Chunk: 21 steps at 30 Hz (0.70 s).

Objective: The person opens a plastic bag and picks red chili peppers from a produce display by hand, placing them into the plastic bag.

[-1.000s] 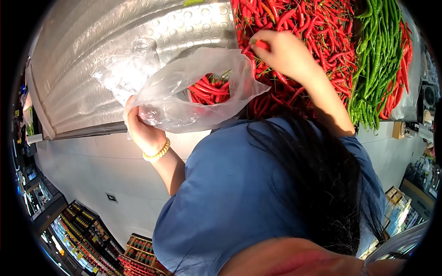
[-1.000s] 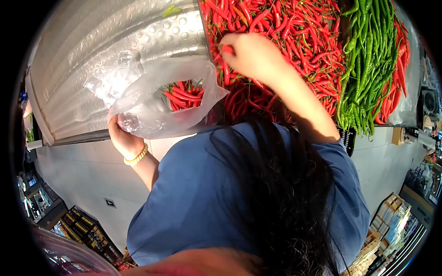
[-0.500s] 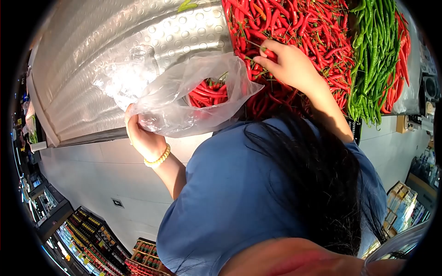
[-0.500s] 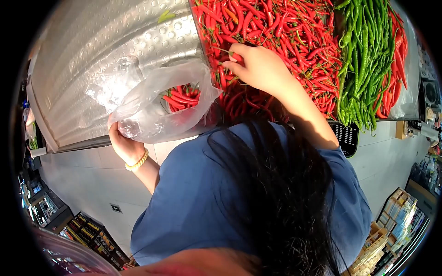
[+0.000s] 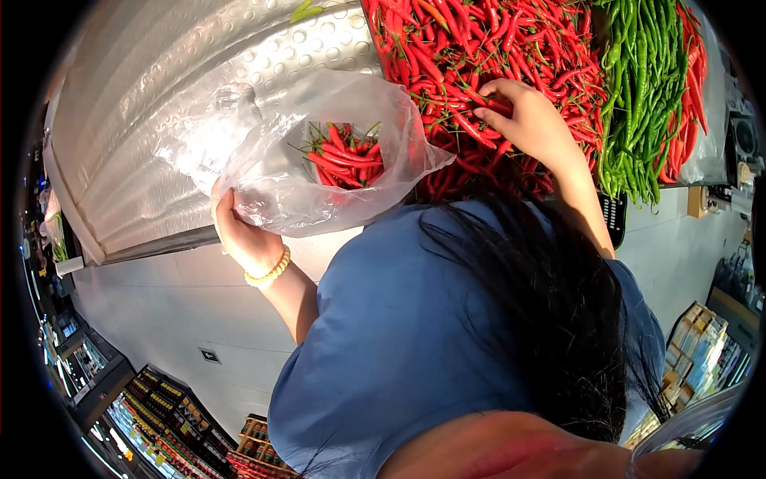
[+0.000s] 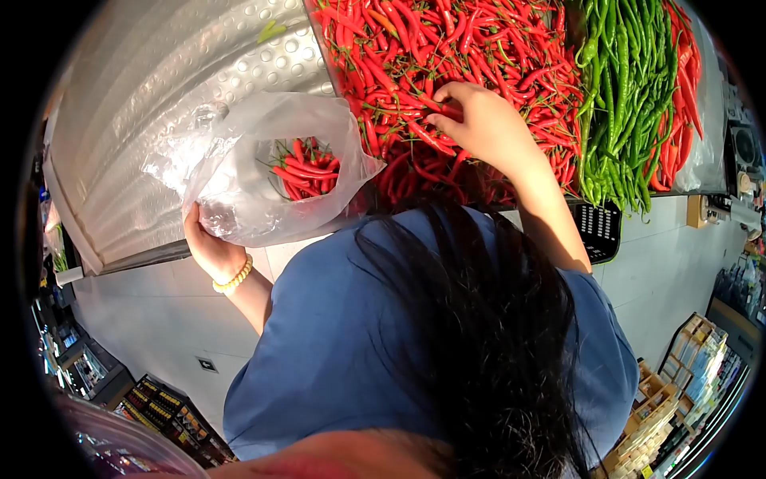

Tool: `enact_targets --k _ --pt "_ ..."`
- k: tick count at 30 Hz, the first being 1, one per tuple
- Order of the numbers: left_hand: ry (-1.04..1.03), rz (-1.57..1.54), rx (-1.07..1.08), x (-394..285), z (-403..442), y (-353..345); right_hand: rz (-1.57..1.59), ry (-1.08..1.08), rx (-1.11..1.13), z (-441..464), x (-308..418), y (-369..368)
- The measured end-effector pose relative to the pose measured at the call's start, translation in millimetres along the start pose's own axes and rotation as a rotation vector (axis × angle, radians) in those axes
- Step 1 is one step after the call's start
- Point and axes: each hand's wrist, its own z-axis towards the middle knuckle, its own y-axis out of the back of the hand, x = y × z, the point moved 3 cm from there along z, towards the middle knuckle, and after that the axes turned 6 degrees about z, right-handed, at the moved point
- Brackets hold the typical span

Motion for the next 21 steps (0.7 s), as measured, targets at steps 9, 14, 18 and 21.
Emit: enact_targets --k 9,14,18,21 --pt "0.001 -0.006 -0.038 1.1 -0.7 8.3 0.075 0.109 0.171 1.7 3.1 15.1" --pt "0.016 0.003 -0.012 2.1 -2.4 5.5 0.533 -0.022 -0.055 -4.9 -33.5 19.9" --pt "0.034 0.006 -0.014 5.2 1.8 7.1 0.156 -0.200 -0.241 2.2 -42.3 8.1" --pt "0.036 0.027 -0.009 6.8 3.4 6.0 -0.066 -0.115 -0.370 8.0 -33.2 -1.4"
